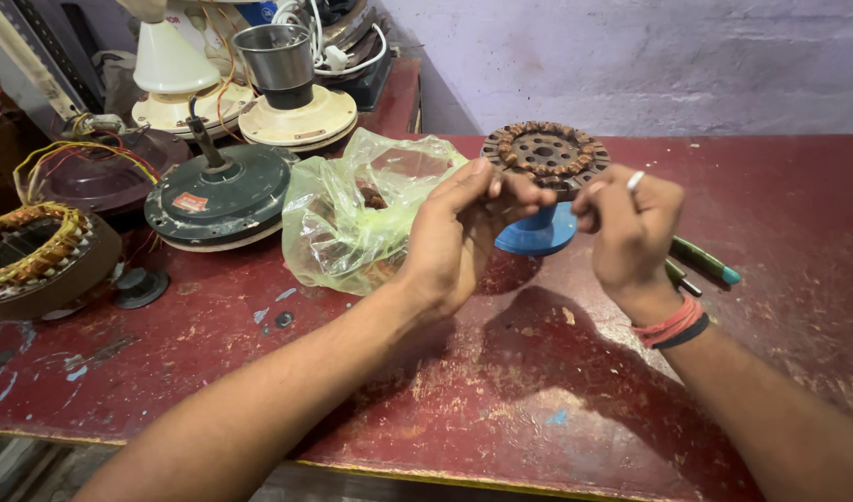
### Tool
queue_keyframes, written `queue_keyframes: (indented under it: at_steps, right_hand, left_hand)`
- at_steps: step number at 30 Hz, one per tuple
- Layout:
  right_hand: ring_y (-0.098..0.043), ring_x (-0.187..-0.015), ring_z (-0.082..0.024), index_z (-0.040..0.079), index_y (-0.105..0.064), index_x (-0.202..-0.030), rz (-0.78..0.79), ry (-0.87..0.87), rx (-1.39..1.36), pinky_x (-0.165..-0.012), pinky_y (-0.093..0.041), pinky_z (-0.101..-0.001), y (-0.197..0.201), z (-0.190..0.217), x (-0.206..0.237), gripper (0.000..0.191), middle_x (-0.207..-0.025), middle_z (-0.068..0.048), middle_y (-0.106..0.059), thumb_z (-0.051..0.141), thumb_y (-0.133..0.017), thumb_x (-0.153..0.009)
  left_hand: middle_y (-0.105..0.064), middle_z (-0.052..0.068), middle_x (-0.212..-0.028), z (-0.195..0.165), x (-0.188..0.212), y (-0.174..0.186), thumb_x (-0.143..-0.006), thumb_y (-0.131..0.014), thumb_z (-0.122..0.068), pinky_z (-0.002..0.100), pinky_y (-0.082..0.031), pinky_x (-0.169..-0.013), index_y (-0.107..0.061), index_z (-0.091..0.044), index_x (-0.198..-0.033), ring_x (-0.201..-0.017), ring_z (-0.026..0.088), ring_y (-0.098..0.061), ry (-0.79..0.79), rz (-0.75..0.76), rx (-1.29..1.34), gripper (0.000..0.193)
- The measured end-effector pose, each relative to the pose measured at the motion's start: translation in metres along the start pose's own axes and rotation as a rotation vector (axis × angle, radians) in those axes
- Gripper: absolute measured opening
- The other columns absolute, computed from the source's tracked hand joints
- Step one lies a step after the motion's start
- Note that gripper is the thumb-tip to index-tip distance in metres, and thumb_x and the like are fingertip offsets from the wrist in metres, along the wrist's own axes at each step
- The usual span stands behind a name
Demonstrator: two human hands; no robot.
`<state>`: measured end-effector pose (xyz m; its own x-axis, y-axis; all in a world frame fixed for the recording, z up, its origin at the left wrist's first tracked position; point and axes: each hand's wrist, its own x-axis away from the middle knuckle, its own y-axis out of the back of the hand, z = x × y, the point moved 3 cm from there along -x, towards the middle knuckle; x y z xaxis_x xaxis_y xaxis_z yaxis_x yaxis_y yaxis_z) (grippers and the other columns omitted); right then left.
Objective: The person winds copper wire around a blue plastic bobbin that holds a motor stator core. They repeatedly wrap the wire by hand, rotating the bobbin and guiding the wire into the slots of the stator. The work continues throughout the clip without a visible final state.
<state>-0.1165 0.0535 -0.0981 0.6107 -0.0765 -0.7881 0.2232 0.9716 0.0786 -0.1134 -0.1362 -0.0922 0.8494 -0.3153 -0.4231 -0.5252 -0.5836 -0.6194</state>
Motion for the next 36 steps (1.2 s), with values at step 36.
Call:
queue_keyframes:
  at_steps: [36]
  right_hand:
    - [-0.067,-0.06,-0.016,0.0,-0.072,-0.088,0.164,0.436,0.433,-0.055,-0.05,-0.0258,-0.012,0.055,0.005,0.012,-0.083,-0.013,-0.073,-0.005,-0.062,-0.086]
  left_hand:
    - [-0.07,0.022,-0.079,-0.035,0.012,-0.022,-0.092,-0.059,-0.026,0.055,-0.05,-0.073,-0.072,-0.004,-0.083,-0.078,0.045,-0.066,-0.2,-0.09,-1.773,0.026]
